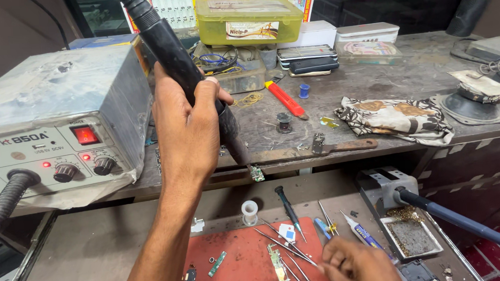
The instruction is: The person uses a soldering iron and tweezers to work on a small circuit board, then switches to a hot air rework station to heat the board while holding it with tweezers. The person handles the circuit board and tools throughout the clip.
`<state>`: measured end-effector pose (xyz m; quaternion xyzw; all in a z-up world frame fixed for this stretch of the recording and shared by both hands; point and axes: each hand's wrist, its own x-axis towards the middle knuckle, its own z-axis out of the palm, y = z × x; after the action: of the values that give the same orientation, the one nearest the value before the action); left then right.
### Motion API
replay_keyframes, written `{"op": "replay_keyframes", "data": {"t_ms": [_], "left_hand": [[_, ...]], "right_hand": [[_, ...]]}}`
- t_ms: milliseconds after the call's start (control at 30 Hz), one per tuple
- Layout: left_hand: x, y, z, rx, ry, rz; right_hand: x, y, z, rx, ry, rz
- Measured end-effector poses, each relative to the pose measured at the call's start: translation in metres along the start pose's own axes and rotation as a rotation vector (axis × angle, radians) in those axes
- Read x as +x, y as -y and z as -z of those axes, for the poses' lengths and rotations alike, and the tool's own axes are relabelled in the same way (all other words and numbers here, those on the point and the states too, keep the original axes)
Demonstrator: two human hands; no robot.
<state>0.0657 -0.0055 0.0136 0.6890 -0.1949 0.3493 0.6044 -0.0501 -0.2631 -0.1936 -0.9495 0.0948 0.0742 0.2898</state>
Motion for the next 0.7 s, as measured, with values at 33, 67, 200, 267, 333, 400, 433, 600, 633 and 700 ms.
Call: {"op": "replay_keyframes", "data": {"t_ms": [33,67,200,267,333,400,433,600,633,700], "left_hand": [[-0.001,0.000,0.000,-0.006,0.006,0.005],[-0.001,0.000,-0.001,-0.013,0.011,0.010],[0.000,-0.002,-0.003,0.008,0.019,0.070],[0.000,-0.001,-0.004,0.011,0.021,0.045],[0.000,-0.001,-0.003,0.014,0.023,0.031],[0.000,-0.001,-0.003,0.014,0.024,0.026],[0.001,-0.001,-0.002,0.004,0.022,0.038],[0.000,0.002,-0.001,-0.012,0.015,-0.013],[0.000,0.002,0.000,-0.009,0.013,-0.001],[0.001,0.002,-0.002,-0.003,0.005,0.014]], "right_hand": [[0.001,-0.005,-0.013,0.023,-0.034,0.008],[0.001,-0.009,-0.027,0.044,-0.068,0.018],[0.008,-0.030,-0.079,-0.040,-0.273,0.253],[0.011,-0.035,-0.099,-0.098,-0.522,0.316],[0.016,-0.040,-0.112,-0.103,-0.670,0.363],[0.024,-0.043,-0.123,-0.052,-0.724,0.387],[0.027,-0.044,-0.130,-0.059,-0.754,0.370],[0.036,-0.052,-0.143,-0.089,-0.847,0.358],[0.035,-0.055,-0.144,-0.081,-0.831,0.362],[0.039,-0.060,-0.144,-0.047,-0.776,0.380]]}}
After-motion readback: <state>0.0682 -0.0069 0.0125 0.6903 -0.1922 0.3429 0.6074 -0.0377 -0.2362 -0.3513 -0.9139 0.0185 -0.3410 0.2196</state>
